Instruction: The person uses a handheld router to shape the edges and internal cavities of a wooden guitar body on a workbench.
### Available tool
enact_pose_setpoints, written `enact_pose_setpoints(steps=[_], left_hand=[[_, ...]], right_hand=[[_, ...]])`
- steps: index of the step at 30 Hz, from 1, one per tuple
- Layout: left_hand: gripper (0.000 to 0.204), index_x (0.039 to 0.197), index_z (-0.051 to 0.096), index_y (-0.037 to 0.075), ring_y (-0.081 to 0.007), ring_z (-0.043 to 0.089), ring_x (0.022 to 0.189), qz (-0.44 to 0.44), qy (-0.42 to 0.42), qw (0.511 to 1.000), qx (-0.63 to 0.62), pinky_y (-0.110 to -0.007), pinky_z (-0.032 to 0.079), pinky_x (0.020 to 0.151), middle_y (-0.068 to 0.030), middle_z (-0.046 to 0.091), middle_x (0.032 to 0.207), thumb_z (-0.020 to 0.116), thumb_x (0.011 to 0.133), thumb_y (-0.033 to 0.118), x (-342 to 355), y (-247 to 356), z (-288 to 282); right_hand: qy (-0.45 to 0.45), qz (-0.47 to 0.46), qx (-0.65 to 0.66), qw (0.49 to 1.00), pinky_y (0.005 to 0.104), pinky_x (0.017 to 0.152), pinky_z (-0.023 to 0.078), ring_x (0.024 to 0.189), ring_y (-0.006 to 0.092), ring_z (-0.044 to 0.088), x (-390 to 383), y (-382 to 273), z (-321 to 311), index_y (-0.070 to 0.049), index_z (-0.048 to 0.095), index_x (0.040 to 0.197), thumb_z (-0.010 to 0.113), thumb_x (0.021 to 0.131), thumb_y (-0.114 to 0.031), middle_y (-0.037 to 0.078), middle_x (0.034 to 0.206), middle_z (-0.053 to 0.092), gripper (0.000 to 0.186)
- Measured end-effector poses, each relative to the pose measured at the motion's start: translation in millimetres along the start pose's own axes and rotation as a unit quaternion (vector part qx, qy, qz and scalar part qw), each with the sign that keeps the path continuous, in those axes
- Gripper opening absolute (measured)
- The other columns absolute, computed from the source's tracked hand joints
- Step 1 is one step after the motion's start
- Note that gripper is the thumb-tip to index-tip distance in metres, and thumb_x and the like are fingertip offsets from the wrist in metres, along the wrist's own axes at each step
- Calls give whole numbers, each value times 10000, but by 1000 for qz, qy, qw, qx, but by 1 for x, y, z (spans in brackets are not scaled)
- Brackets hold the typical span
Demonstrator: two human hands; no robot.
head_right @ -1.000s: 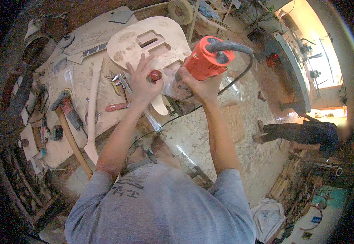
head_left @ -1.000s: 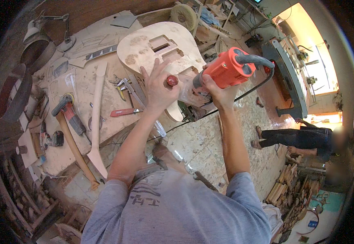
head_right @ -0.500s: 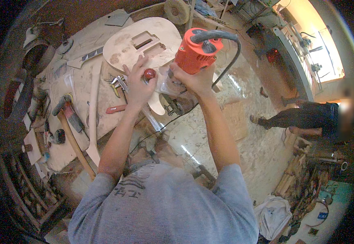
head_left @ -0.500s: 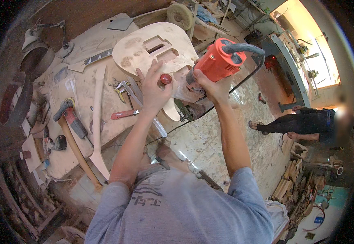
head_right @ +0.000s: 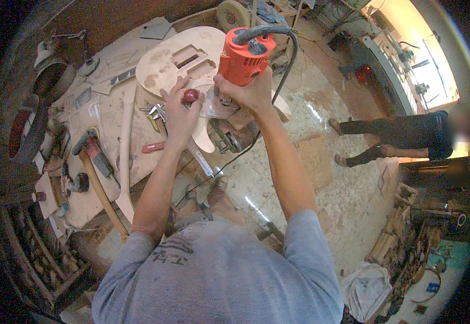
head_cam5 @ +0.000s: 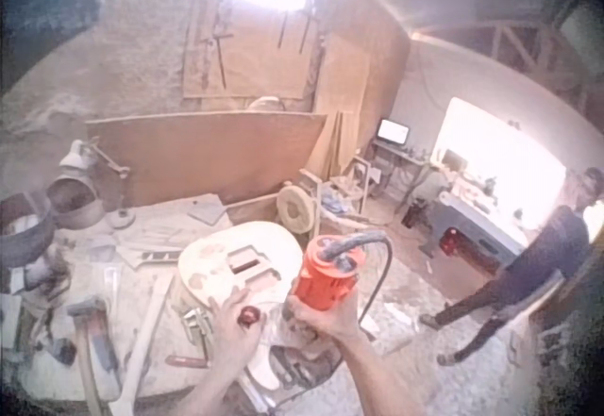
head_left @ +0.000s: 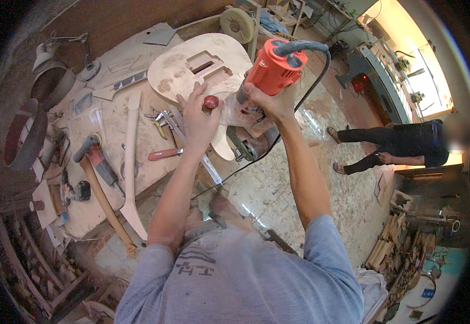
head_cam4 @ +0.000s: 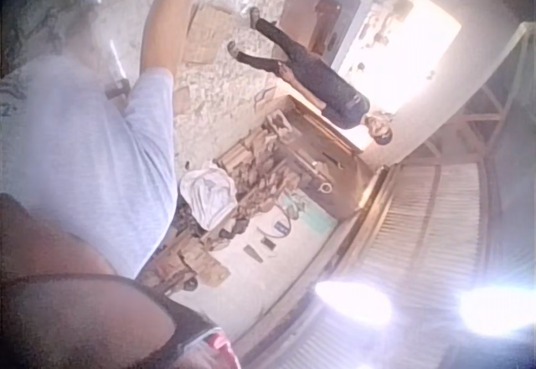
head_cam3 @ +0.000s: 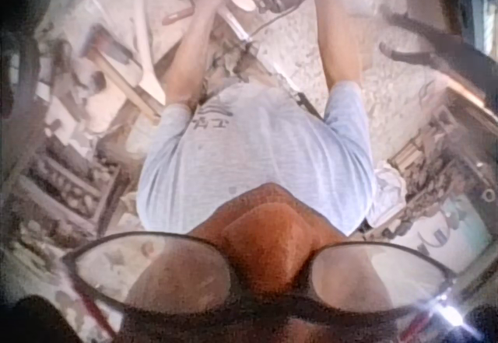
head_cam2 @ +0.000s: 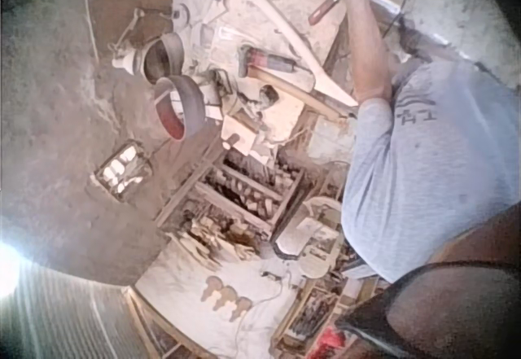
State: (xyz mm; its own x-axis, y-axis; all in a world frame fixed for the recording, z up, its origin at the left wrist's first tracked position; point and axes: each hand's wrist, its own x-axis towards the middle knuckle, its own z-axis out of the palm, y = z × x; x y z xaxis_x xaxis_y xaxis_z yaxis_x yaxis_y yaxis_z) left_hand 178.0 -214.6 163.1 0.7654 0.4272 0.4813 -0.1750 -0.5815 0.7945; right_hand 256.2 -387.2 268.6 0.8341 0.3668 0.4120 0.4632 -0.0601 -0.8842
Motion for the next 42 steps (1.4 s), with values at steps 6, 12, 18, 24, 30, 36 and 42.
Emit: enact_pose_setpoints(steps=[6, 12, 18, 24, 30, 36, 42], left_hand=[[157, 917, 757, 63, -307, 467, 1501, 18, -32, 999, -1, -657, 16, 1291, -96, 639, 1455, 827, 835, 177, -3, -1, -5], [158, 888, 756, 82, -300, 476, 1497, 32, -62, 998, -12, -672, 5, 1282, -92, 640, 1461, 840, 842, 207, -7, -2, -7], [226, 1005, 752, 58, -290, 467, 1505, -1, -50, 998, -22, -635, 37, 1294, -105, 634, 1465, 832, 882, 229, -3, 1, -5], [245, 1001, 765, 70, -289, 452, 1514, 3, -67, 998, -9, -632, 47, 1297, -94, 631, 1471, 842, 874, 265, -1, 1, -7], [253, 986, 786, 81, -282, 449, 1515, 31, -111, 993, 32, -637, 60, 1294, -85, 633, 1469, 844, 867, 296, -5, 7, -13], [279, 1062, 778, 54, -273, 464, 1505, -9, -75, 997, 7, -602, 122, 1297, -97, 633, 1473, 824, 883, 264, 0, 6, -8], [273, 1057, 779, 55, -281, 474, 1501, -3, -76, 997, 19, -575, 166, 1298, -104, 643, 1468, 830, 873, 249, 3, 4, -11]], right_hand=[[39, -41, 24, 998, 315, 722, 589, 778, 143, 724, -9, 5, -1, -21, 696, 1041, 923, 726, -207, 43, 890, 753, 431], [41, -35, 45, 998, 329, 767, 590, 836, 153, 725, -20, 2, -4, -30, 685, 1089, 937, 717, -220, 47, 948, 749, 488], [36, -32, 28, 998, 340, 766, 597, 844, 154, 729, -6, 9, -2, -28, 690, 1078, 943, 713, -222, 52, 949, 751, 485], [15, -2, 38, 999, 347, 819, 603, 911, 166, 730, -2, 9, -6, -27, 639, 1191, 936, 728, -199, 65, 1013, 745, 577], [49, -16, 68, 996, 335, 807, 595, 874, 159, 728, -23, -5, -9, -31, 691, 1095, 936, 712, -212, 52, 985, 750, 490], [45, -28, 15, 998, 329, 790, 592, 865, 157, 731, -3, 19, -6, -26, 716, 1096, 951, 683, -264, 61, 991, 763, 532], [50, -23, 26, 998, 329, 813, 592, 876, 154, 734, 0, 18, -3, -20, 722, 1101, 955, 676, -290, 55, 1001, 772, 556]])
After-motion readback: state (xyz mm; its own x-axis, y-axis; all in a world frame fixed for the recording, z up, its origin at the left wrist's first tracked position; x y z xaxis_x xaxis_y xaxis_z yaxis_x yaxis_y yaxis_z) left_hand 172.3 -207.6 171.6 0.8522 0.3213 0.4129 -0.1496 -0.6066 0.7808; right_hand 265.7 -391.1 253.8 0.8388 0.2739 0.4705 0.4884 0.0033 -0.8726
